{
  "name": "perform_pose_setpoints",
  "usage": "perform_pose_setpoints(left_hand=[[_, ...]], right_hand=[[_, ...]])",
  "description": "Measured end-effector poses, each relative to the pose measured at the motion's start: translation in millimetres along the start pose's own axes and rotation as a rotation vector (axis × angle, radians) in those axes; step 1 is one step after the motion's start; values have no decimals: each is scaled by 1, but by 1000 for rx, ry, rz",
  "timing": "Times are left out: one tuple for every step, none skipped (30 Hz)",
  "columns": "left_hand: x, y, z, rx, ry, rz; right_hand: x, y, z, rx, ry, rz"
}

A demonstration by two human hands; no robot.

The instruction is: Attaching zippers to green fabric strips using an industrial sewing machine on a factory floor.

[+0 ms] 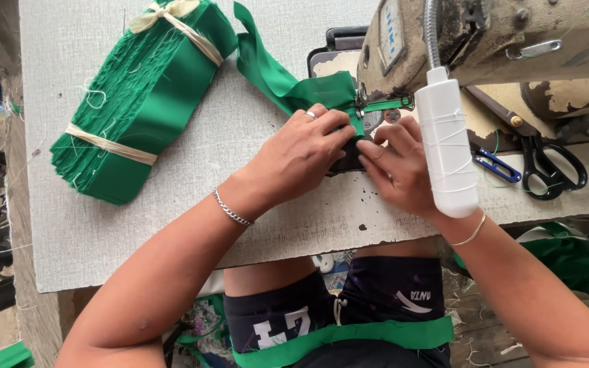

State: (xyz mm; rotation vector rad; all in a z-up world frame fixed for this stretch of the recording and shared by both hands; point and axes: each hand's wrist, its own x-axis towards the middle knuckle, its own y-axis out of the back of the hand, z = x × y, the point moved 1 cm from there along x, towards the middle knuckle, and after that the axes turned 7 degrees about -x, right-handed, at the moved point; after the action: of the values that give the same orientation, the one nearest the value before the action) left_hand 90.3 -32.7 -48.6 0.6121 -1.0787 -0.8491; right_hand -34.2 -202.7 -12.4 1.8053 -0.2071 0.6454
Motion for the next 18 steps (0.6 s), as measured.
perform_pose_setpoints(left_hand=[[1, 1, 1, 1, -1, 0], [1, 2, 2, 3, 3, 1], [2, 2, 3, 5, 7, 2], [3, 4, 5, 4, 4, 1], [4, 6, 7, 15, 7, -1], [4, 9, 9, 27, 11, -3], [4, 9, 10, 27, 11, -4], [4, 10, 11, 45, 6, -7], [4, 10, 12, 64, 2, -9], [4, 10, 12, 64, -1, -11], [4, 10, 12, 68, 1, -18], [4, 10, 12, 72, 3, -26], [4, 12, 13, 72, 1, -29], [5, 13, 14, 83, 1, -31], [5, 14, 14, 93, 0, -32], [5, 15, 15, 93, 0, -33], [5, 16, 15, 95, -9, -32], [5, 17, 15, 98, -18, -31]], right_hand=[[0, -1, 1, 0, 0, 2], [-1, -2, 2, -26, 20, -5], [-2, -3, 3, -53, 41, -12], [0, 1, 1, -55, 38, -11], [2, 4, -1, -99, 64, -34], [5, 7, -4, -141, 91, -56], [3, 6, -3, -140, 89, -56], [1, 5, -1, -115, 70, -64], [-1, 5, 0, -89, 50, -73], [-1, 6, 0, -90, 48, -71], [0, 7, 0, -71, 43, -81], [0, 9, 0, -50, 39, -90], [0, 7, 1, -50, 36, -88], [-1, 5, 3, -16, 48, -95], [-2, 4, 4, 18, 60, -103], [-3, 4, 4, 19, 60, -103], [-4, 4, 5, 32, 54, -103], [-5, 4, 6, 45, 48, -102]])
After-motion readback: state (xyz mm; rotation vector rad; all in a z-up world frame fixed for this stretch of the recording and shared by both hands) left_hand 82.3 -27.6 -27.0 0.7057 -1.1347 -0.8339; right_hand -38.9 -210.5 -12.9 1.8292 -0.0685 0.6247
